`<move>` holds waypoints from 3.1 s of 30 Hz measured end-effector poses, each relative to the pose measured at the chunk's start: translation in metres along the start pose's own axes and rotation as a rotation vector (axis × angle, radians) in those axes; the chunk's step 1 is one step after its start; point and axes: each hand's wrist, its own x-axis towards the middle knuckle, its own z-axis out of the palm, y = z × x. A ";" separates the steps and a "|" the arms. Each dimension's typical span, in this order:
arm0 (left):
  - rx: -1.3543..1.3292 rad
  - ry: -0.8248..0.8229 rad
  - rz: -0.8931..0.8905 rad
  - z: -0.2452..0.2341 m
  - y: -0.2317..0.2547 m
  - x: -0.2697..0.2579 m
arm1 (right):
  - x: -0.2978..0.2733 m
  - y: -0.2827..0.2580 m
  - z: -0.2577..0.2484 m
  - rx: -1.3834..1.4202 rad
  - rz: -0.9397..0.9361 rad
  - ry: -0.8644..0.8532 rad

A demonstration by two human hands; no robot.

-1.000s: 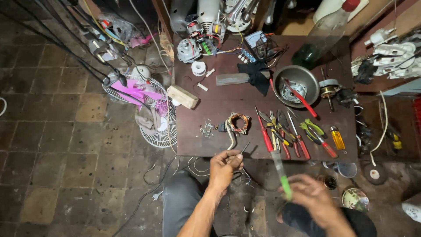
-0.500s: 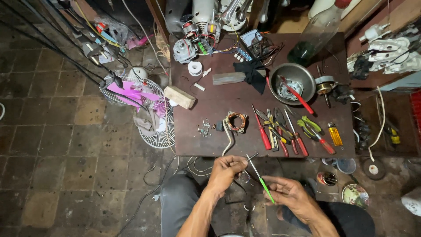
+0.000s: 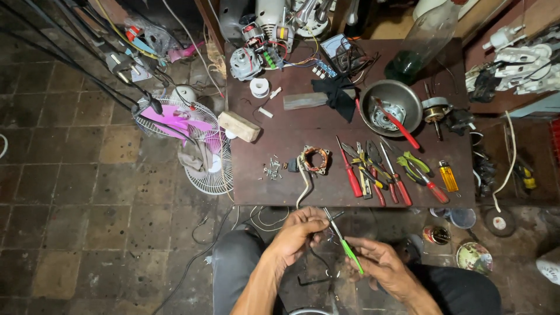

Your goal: The person is working on a disassembled electrical component, likely a motor stator, on a cluttered workbench. They use a pair of green-handled scissors to strip the insulation from wires and then use a screwdriver to adjust or connect the wires to the component.

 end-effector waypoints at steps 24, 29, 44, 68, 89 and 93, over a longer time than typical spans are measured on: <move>-0.374 0.056 -0.047 0.016 0.042 -0.023 | 0.026 -0.032 -0.006 -0.304 -0.172 0.446; -0.078 0.226 0.130 0.012 0.035 -0.015 | 0.065 -0.079 -0.035 -0.866 -0.354 0.732; 0.109 0.449 0.132 0.018 0.037 0.005 | 0.082 -0.098 -0.002 -1.064 -0.667 0.652; 0.232 0.708 0.171 -0.002 0.039 0.024 | 0.128 -0.039 0.098 -0.434 -0.541 0.754; 0.314 0.726 0.158 0.000 0.051 0.023 | 0.136 -0.035 0.115 -0.238 -0.365 0.788; 0.434 0.654 0.069 0.016 0.082 0.018 | 0.140 -0.034 0.117 -0.186 -0.408 0.777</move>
